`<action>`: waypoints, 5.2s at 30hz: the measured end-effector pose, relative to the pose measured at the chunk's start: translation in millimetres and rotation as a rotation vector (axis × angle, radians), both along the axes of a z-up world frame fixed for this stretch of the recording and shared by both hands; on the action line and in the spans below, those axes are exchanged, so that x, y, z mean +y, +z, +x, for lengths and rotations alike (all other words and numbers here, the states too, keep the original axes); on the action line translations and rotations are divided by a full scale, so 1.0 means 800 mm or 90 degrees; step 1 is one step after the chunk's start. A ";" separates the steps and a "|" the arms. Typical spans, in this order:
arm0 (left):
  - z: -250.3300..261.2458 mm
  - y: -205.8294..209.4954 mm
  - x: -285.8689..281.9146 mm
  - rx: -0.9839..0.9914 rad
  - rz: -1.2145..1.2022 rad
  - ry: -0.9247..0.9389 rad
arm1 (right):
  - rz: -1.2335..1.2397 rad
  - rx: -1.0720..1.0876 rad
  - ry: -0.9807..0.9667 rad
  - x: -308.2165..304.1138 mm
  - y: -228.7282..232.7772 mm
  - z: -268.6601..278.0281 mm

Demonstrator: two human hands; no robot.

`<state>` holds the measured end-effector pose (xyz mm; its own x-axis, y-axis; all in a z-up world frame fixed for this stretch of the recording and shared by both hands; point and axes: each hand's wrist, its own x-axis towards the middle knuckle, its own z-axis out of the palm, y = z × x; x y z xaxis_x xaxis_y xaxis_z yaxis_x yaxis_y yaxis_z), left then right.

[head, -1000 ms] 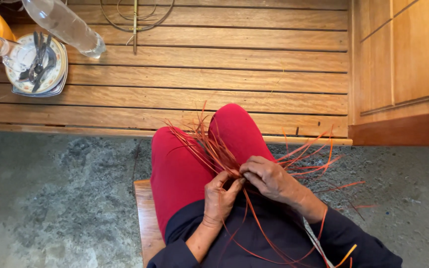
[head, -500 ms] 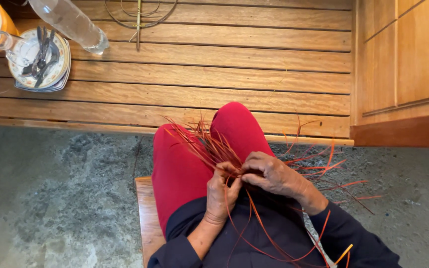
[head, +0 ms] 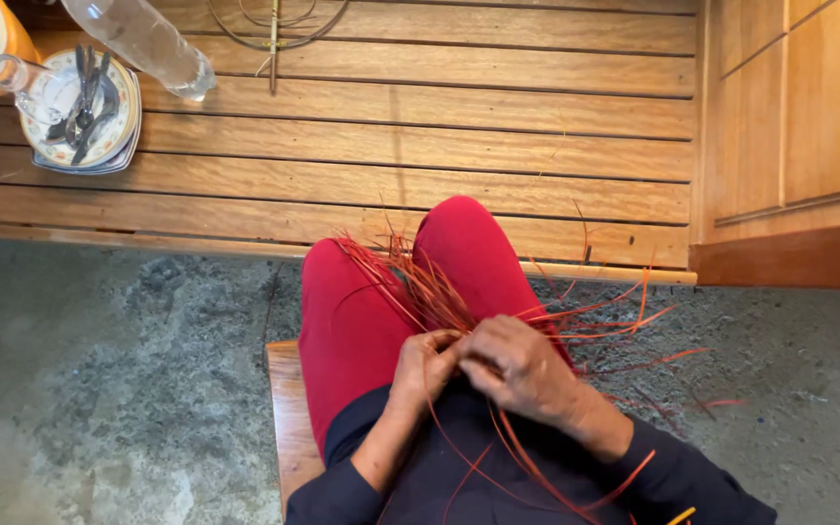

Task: Weaving thin reddish-brown fibers together by hand to create a structured object.

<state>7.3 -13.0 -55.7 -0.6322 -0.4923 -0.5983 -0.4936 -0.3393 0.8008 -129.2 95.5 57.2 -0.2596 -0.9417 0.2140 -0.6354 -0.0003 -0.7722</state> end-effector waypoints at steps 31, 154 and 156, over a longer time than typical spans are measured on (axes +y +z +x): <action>0.016 0.046 0.006 0.080 0.031 0.050 | 0.059 0.161 0.058 0.020 -0.033 -0.040; 0.001 0.060 0.016 0.149 -0.193 0.018 | -0.064 0.106 0.126 0.027 -0.033 -0.039; -0.002 0.061 0.016 0.178 -0.240 -0.006 | -0.033 0.140 0.150 0.022 -0.034 -0.043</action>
